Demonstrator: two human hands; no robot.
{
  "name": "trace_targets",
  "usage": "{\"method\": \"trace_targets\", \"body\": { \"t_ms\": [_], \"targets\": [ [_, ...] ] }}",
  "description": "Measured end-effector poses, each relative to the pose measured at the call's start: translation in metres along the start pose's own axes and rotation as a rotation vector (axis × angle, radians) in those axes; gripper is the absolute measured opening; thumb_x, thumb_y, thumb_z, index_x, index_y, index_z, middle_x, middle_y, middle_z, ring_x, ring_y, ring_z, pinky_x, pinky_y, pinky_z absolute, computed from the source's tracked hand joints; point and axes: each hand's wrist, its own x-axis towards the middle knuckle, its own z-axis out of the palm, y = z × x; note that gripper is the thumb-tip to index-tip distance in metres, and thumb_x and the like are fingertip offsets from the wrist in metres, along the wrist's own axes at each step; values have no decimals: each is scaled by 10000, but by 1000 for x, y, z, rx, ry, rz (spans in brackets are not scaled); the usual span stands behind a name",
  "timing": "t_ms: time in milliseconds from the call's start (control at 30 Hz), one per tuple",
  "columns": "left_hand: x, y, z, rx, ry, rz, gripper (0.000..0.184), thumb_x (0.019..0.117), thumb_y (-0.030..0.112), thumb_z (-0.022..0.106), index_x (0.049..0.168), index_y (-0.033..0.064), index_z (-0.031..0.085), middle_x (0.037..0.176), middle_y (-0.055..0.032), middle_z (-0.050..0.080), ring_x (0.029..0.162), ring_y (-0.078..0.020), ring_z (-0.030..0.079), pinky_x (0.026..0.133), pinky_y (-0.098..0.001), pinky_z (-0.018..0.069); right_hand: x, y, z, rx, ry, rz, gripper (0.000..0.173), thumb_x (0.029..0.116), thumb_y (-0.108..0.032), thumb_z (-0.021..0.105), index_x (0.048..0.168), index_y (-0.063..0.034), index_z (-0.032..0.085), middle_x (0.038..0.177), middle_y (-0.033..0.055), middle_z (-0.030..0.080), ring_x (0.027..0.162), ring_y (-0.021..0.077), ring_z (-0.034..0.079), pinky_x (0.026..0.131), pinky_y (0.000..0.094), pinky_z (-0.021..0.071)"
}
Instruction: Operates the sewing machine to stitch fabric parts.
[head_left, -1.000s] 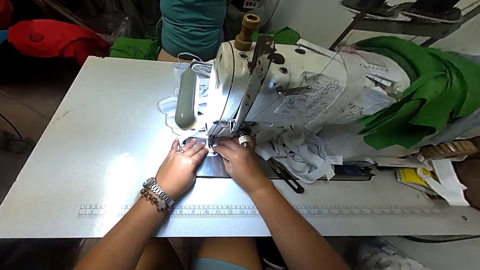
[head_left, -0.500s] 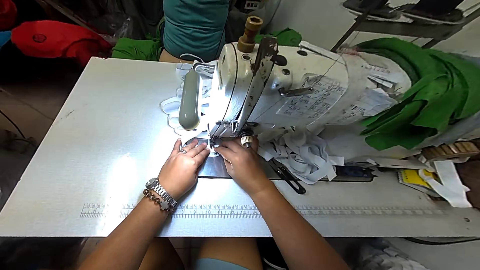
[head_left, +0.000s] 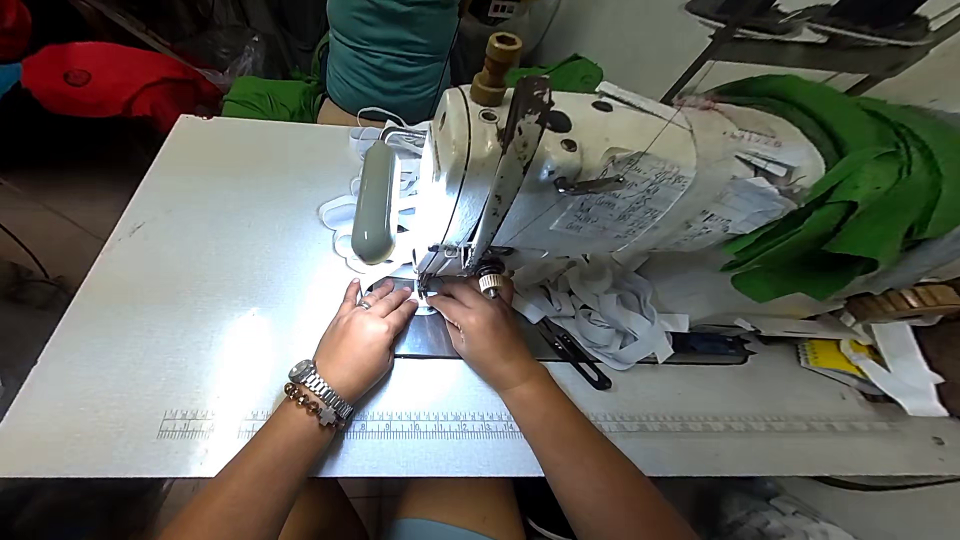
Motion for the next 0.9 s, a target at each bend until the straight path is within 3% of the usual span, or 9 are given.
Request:
{"method": "trace_targets", "body": {
  "t_ms": [600, 900],
  "targets": [
    [0, 1, -1, 3, -18, -9, 422, 927, -51, 557, 1304, 70, 702, 1401, -102, 653, 1353, -342, 575, 1139, -684, 323, 0, -1, 0, 27, 34, -15, 258, 861, 83, 673, 1034, -62, 798, 1018, 119, 746, 950, 306, 682, 961, 578, 416],
    [0, 2, -1, 26, -24, -12, 414, 939, -44, 561, 1310, 78, 698, 1404, -100, 651, 1355, -336, 574, 1145, -687, 314, 0, 0, 0, 36, 21, -10, 263, 865, 80, 671, 1041, -67, 799, 1022, 113, 745, 968, 304, 681, 951, 554, 442]
  ]
}}
